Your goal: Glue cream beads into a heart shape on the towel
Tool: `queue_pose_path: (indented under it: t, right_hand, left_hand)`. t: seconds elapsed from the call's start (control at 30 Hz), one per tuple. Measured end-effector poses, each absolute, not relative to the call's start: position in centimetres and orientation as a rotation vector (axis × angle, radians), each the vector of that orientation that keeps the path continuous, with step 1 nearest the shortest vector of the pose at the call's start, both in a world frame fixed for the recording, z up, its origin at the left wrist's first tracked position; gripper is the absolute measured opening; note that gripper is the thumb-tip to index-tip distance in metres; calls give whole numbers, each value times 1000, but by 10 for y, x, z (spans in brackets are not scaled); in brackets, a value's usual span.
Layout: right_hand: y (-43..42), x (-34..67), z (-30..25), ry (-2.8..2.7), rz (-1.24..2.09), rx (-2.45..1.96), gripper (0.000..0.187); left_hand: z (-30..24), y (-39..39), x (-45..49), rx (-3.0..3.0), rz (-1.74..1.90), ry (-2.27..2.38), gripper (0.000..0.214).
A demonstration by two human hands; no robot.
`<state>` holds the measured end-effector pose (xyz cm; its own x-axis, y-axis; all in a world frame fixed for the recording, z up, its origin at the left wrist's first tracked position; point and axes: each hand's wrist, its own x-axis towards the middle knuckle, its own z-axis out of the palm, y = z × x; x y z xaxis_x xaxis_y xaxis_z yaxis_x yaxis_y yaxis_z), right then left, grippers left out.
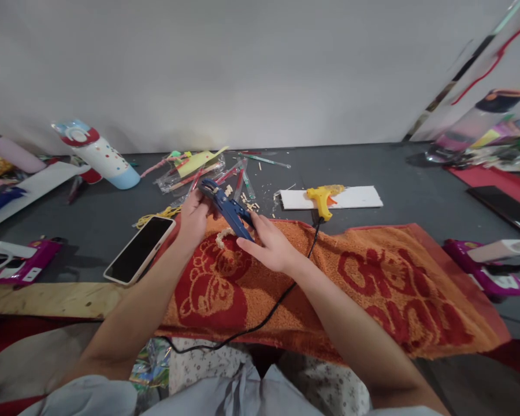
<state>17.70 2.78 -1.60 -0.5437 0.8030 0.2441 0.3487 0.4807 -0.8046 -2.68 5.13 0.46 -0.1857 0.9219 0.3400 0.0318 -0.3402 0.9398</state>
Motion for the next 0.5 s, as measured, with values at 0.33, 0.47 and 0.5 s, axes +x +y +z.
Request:
queue_pose_path:
  t: [0.33,0.47,0.5]
  right_hand:
    - [29,177,-15,-2140,915,-951,87]
    - [29,177,-17,-2147,896,-960,88]
    - [29,177,-18,-2147,892,-964,87]
  left_hand:
    - [1,54,-31,1573,1645,1273,10]
    - [-5,57,-34,1629,1653,1279,14]
    - [-6,57,-35,1640,1654,1287,15]
